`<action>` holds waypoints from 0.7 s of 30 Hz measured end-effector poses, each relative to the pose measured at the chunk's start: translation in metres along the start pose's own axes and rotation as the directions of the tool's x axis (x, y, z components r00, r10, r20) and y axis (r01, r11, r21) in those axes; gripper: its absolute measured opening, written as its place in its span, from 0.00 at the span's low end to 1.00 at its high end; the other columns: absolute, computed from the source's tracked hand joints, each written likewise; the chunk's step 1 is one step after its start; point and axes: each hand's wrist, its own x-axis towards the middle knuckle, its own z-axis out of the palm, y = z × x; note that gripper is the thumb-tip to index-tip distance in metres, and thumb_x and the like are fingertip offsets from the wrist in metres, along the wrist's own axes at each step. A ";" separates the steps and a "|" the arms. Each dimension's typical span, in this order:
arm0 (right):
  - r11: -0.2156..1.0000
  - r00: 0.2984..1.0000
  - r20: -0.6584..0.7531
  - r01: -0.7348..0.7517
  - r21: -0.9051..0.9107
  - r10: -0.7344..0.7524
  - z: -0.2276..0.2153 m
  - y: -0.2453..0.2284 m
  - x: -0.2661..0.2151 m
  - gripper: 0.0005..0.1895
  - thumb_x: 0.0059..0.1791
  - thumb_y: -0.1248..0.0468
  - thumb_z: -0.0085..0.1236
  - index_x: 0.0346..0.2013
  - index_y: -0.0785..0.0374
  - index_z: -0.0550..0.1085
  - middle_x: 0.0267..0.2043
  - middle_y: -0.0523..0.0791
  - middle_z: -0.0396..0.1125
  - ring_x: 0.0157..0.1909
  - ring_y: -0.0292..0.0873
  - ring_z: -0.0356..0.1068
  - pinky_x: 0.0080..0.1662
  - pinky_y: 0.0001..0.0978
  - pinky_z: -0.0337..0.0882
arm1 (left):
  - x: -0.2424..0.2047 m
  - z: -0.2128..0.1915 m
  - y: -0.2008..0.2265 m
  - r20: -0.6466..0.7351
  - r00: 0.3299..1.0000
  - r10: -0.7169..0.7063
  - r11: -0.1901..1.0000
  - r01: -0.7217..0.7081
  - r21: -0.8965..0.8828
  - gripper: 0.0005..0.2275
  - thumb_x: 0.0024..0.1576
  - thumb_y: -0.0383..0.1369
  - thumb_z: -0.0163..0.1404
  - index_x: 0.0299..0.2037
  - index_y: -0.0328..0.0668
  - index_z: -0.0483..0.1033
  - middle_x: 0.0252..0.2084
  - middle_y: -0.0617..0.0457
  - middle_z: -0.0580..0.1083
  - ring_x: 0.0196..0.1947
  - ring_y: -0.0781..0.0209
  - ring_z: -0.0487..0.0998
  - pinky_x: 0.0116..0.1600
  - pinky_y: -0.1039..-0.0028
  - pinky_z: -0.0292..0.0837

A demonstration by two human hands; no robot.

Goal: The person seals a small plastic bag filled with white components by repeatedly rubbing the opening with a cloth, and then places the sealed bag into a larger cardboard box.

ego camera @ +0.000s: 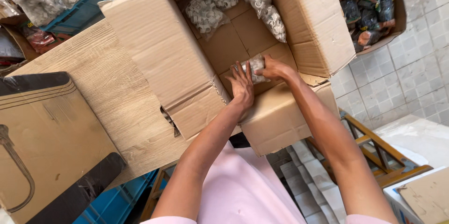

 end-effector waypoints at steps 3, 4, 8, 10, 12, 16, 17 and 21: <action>1.000 1.000 0.008 -0.017 -0.016 0.017 -0.001 -0.023 0.003 0.53 0.47 0.43 0.56 0.67 0.82 0.44 0.62 0.72 0.55 0.66 0.68 0.57 0.61 0.60 0.62 | 0.021 0.023 0.005 -0.061 0.998 -0.014 1.000 0.015 0.020 0.29 0.66 0.29 0.29 0.73 0.34 0.26 0.73 0.26 0.45 0.72 0.31 0.50 0.62 0.53 0.61; 1.000 1.000 0.007 -0.016 -0.011 0.017 -0.006 -0.029 -0.010 0.53 0.47 0.43 0.56 0.67 0.82 0.44 0.62 0.72 0.55 0.66 0.68 0.57 0.61 0.60 0.62 | 0.024 0.025 0.004 -0.062 0.998 -0.012 1.000 0.014 0.025 0.29 0.66 0.29 0.29 0.73 0.34 0.26 0.73 0.26 0.45 0.72 0.31 0.50 0.62 0.53 0.61; 0.963 0.993 -0.033 -0.099 0.251 0.111 -0.006 -0.030 -0.024 0.39 0.44 0.44 0.60 0.58 0.72 0.68 0.58 0.61 0.64 0.58 0.61 0.66 0.43 0.52 0.76 | 0.023 0.026 0.001 -0.206 0.978 -0.044 0.999 0.041 -0.018 0.28 0.64 0.30 0.32 0.74 0.35 0.33 0.69 0.30 0.55 0.69 0.37 0.58 0.58 0.59 0.63; 0.926 0.988 -0.056 -0.116 0.359 0.146 -0.007 -0.027 -0.021 0.36 0.43 0.43 0.62 0.56 0.66 0.71 0.58 0.57 0.64 0.58 0.59 0.66 0.41 0.53 0.77 | 0.016 0.011 -0.004 -0.275 0.960 -0.054 0.997 0.037 -0.067 0.29 0.63 0.30 0.32 0.73 0.34 0.34 0.68 0.31 0.59 0.67 0.40 0.62 0.56 0.59 0.63; 0.828 0.982 -0.147 -0.016 0.560 0.118 -0.008 -0.029 -0.030 0.27 0.45 0.52 0.60 0.51 0.68 0.73 0.40 0.51 0.67 0.41 0.46 0.71 0.28 0.33 0.73 | -0.002 -0.010 -0.010 -0.375 0.925 -0.055 0.972 -0.037 -0.234 0.29 0.61 0.29 0.34 0.72 0.30 0.37 0.66 0.32 0.62 0.65 0.43 0.66 0.56 0.58 0.63; 0.838 0.963 -0.239 0.024 0.545 0.127 -0.023 -0.022 -0.067 0.30 0.41 0.53 0.66 0.52 0.66 0.71 0.42 0.56 0.68 0.41 0.49 0.72 0.30 0.36 0.74 | -0.042 -0.045 -0.027 -0.438 0.899 0.019 0.917 -0.191 -0.351 0.34 0.57 0.26 0.39 0.72 0.26 0.33 0.64 0.24 0.61 0.65 0.34 0.64 0.61 0.50 0.60; 0.764 0.976 -0.209 0.093 0.639 0.056 -0.028 -0.022 -0.082 0.31 0.44 0.59 0.63 0.58 0.65 0.65 0.43 0.54 0.66 0.41 0.47 0.71 0.32 0.35 0.75 | -0.048 -0.046 -0.028 -0.537 0.843 0.022 0.903 -0.247 -0.351 0.34 0.56 0.25 0.41 0.72 0.28 0.36 0.64 0.23 0.61 0.65 0.33 0.64 0.62 0.48 0.60; 0.627 0.976 -0.155 0.217 0.749 -0.152 -0.028 -0.015 -0.126 0.28 0.46 0.65 0.60 0.61 0.56 0.67 0.49 0.43 0.67 0.45 0.39 0.70 0.38 0.31 0.73 | -0.078 -0.053 -0.047 -0.905 0.425 0.019 0.951 -0.287 -0.114 0.25 0.58 0.24 0.41 0.68 0.40 0.57 0.60 0.31 0.66 0.60 0.38 0.70 0.61 0.55 0.66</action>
